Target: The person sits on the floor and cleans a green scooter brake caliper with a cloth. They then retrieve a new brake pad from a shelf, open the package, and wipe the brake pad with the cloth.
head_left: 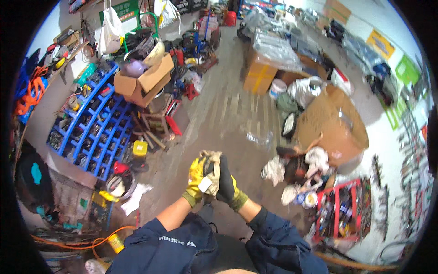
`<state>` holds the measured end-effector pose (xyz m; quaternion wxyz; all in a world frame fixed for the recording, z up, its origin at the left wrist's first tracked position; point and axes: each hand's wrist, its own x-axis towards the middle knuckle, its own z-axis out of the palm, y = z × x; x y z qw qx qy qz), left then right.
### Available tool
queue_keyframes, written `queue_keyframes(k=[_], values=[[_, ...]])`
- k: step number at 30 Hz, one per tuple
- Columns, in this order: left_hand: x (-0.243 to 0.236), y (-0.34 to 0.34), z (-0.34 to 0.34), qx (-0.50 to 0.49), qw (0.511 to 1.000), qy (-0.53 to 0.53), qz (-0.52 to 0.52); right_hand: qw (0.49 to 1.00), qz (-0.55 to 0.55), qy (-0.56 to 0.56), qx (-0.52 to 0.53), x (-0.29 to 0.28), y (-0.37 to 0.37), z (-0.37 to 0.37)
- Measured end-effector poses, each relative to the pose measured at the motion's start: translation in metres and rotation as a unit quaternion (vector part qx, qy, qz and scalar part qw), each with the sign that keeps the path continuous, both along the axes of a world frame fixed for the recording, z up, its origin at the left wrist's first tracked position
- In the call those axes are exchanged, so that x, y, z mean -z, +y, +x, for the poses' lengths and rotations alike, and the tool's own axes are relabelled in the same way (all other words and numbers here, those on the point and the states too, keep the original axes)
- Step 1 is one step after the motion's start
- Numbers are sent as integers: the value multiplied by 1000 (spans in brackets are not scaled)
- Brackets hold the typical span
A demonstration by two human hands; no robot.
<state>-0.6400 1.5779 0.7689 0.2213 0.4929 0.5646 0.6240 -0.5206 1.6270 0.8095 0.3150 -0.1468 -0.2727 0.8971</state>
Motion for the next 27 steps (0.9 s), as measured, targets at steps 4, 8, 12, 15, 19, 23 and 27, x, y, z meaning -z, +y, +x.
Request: queue_keyframes(k=[4, 8, 12, 15, 19, 23, 27], values=[[-35, 171, -1, 32, 969, 227, 88, 997, -30, -46, -59, -28, 155, 19], [-41, 332, -23, 9, 986, 168, 12, 991, 38, -125, 35, -75, 285, 23], [-30, 491, -68, 228, 891, -393, -8, 946, 265, -181, 44, -79, 434, 46], [81, 609, -224, 269, 823, -499, 34, 989, 119, -59, 62, -110, 547, -31], [6, 771, -159, 300, 796, -522, -67, 983, 65, 108, -131, -53, 762, -77], [-79, 893, -220, 266, 860, -428, -77, 918, 370, -111, 85, -6, 921, -193], [-118, 1025, -301, 223, 963, -149, -26, 989, -38, 129, -66, 19, 1074, -273]])
